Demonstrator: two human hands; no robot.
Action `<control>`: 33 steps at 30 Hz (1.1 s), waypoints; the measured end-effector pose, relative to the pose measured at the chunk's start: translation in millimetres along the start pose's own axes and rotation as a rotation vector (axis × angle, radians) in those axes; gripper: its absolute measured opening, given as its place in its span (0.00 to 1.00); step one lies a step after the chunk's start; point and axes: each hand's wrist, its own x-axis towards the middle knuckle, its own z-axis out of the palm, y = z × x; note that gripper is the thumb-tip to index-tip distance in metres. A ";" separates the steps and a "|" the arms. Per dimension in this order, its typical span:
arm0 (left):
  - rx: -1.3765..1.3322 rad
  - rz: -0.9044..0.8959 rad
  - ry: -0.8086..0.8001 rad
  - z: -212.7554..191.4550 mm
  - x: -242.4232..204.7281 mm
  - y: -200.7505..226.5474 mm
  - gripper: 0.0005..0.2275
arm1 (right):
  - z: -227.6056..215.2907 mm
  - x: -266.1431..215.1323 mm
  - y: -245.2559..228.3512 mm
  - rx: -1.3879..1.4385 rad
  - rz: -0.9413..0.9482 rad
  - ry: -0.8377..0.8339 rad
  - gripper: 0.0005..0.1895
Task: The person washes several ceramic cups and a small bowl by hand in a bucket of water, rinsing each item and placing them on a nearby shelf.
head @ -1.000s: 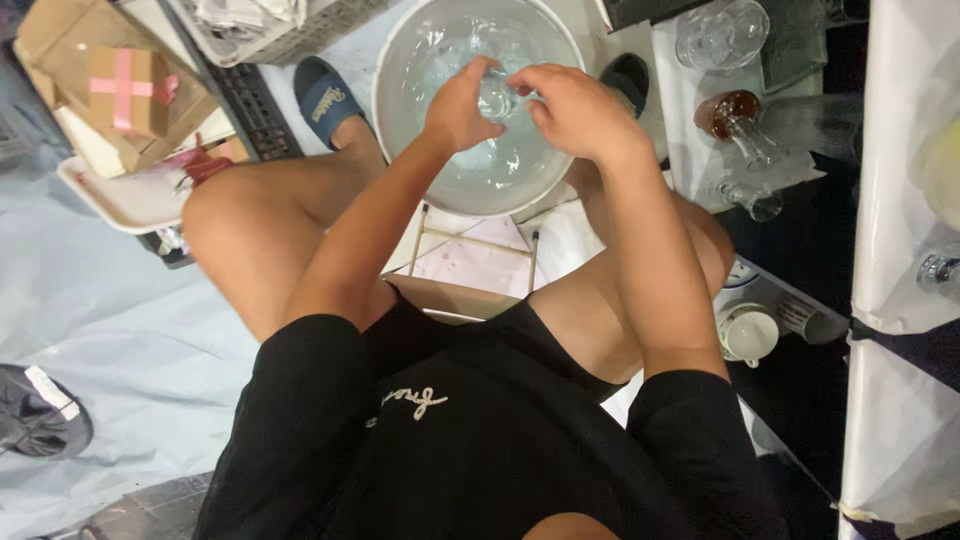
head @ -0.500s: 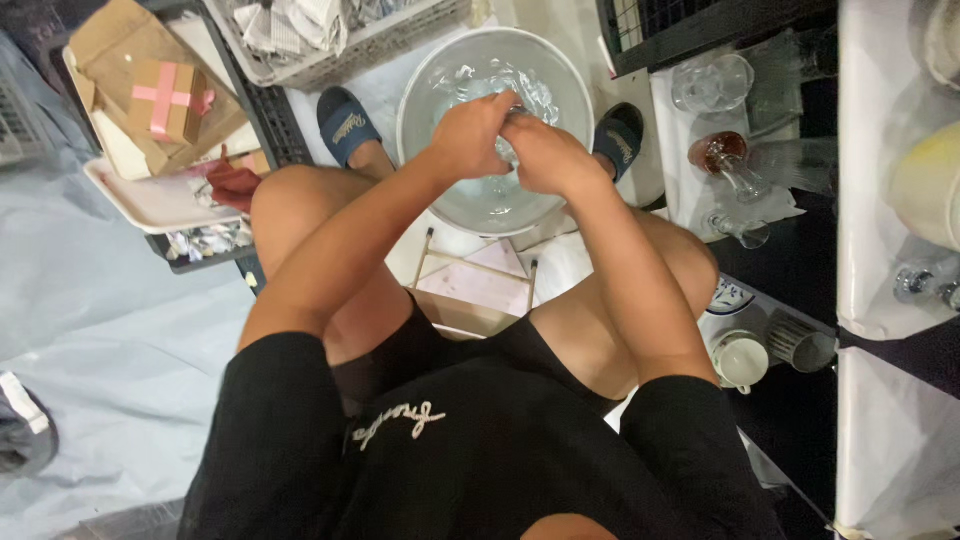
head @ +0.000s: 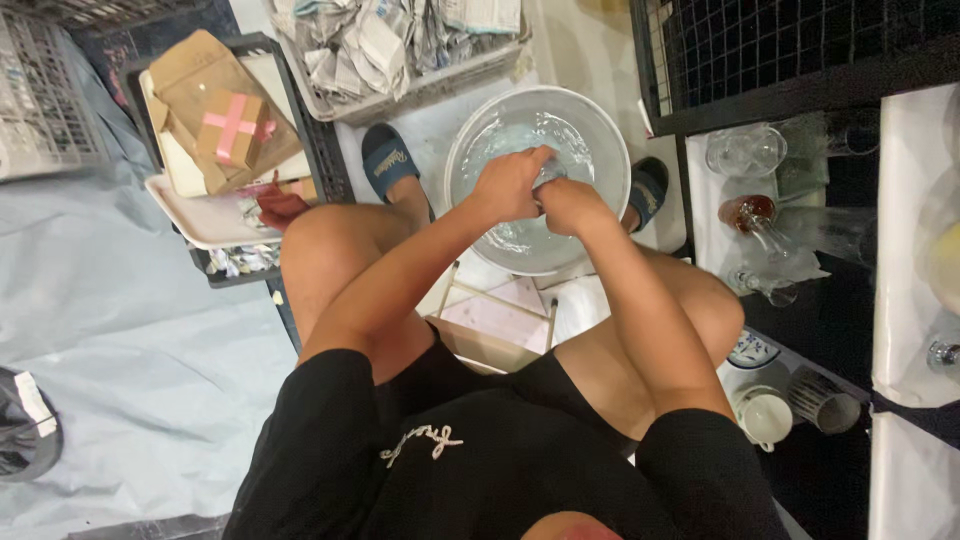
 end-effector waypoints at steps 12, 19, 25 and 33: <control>0.043 0.037 0.046 -3.6 -9.1 -11.7 0.26 | 16.2 17.4 -6.9 -0.040 -0.096 0.051 0.08; 0.077 0.001 -0.046 -3.1 -5.9 -7.8 0.31 | -12.6 -14.6 -20.1 0.040 -0.099 0.117 0.11; 0.090 -0.025 -0.048 -7.7 -10.6 -14.3 0.31 | -38.6 -38.4 -13.4 0.272 -0.250 0.253 0.19; 0.130 -0.041 0.114 -4.0 -25.1 -2.5 0.34 | -35.8 -56.1 10.6 0.337 -0.050 0.258 0.31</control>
